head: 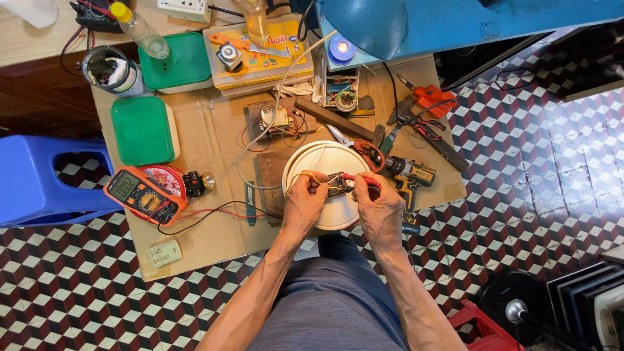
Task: The person uses a digital multimeter to test electrical continuity and voltage on a white plastic socket and a small circuit board. They repeatedly place the multimeter probes into the socket holes and on the board terminals, then adjust the multimeter dial and retest.
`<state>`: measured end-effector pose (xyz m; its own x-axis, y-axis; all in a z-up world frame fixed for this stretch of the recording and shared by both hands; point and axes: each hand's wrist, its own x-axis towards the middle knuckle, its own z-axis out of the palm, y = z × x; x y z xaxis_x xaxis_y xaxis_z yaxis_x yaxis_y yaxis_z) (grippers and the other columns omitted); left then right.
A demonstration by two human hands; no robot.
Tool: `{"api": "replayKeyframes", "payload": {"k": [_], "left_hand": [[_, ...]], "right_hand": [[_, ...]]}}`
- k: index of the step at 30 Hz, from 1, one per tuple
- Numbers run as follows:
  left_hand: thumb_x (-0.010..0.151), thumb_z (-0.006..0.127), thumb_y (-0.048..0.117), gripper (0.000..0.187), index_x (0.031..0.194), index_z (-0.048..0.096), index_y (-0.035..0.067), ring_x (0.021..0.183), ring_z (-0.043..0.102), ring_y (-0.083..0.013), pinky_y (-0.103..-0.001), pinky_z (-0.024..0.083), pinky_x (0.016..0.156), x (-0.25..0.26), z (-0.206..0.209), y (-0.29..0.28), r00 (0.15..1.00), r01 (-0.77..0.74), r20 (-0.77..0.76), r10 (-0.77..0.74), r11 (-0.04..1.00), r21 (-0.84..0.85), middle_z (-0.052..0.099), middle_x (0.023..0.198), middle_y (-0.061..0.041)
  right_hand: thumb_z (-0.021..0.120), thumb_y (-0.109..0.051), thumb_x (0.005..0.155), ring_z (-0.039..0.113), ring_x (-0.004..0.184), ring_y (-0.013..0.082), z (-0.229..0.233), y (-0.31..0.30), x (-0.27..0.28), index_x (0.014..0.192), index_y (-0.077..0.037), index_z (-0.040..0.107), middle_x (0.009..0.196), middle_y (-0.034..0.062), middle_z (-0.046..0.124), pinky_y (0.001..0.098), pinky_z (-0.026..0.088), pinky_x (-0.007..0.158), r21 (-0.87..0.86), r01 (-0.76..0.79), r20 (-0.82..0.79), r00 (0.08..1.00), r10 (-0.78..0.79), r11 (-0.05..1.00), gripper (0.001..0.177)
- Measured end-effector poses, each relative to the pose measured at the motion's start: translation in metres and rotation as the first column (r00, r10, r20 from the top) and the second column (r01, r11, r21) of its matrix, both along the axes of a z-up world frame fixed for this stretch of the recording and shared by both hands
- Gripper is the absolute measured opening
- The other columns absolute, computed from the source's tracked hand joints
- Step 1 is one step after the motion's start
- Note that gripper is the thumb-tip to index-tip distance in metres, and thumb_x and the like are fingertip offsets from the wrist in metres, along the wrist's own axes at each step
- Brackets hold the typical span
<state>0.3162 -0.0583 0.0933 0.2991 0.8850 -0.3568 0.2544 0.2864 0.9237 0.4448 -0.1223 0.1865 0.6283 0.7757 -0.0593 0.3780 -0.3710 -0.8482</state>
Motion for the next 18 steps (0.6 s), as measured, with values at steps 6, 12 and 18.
{"api": "replayKeyframes", "payload": {"k": [6, 12, 18], "left_hand": [[0.091, 0.064, 0.012, 0.019, 0.106, 0.068, 0.002, 0.079, 0.072, -0.0135, -0.028, 0.058, 0.071, 0.001, 0.004, -0.003, 0.998, -0.038, 0.041, 0.037, 0.999, 0.024, 0.074, 0.089, -0.009], [0.09, 0.063, 0.013, 0.02, 0.105, 0.069, 0.003, 0.076, 0.072, -0.0164, -0.03, 0.058, 0.071, 0.004, 0.009, -0.004, 0.996, -0.078, 0.047, 0.077, 0.997, 0.027, 0.073, 0.084, -0.009], [0.09, 0.063, 0.014, 0.02, 0.104, 0.069, 0.002, 0.077, 0.07, -0.0174, -0.031, 0.058, 0.071, 0.008, -0.007, -0.007, 0.99, -0.121, 0.087, 0.115, 0.99, 0.075, 0.072, 0.084, -0.008]], "right_hand": [[0.068, -0.018, 0.1, 0.07, 0.073, 0.01, -0.006, -0.005, 0.0, 0.111, 0.0, 0.073, 0.081, 0.0051, 0.074, 0.0241, 0.057, 0.067, 0.016, -0.009, -0.04, 0.999, 0.01, 1.0, 0.021], [0.068, -0.02, 0.103, 0.071, 0.076, 0.0105, -0.008, -0.004, 0.0, 0.114, 0.0, 0.073, 0.085, 0.007, 0.075, 0.0242, 0.056, 0.07, -0.027, -0.006, -0.047, 0.999, 0.005, 1.0, 0.024], [0.068, -0.021, 0.102, 0.071, 0.077, 0.0122, -0.015, -0.01, -0.007, 0.116, 0.0, 0.073, 0.086, 0.0087, 0.075, 0.027, 0.056, 0.069, -0.034, -0.015, 0.074, 0.997, 0.018, 0.999, 0.025]]}}
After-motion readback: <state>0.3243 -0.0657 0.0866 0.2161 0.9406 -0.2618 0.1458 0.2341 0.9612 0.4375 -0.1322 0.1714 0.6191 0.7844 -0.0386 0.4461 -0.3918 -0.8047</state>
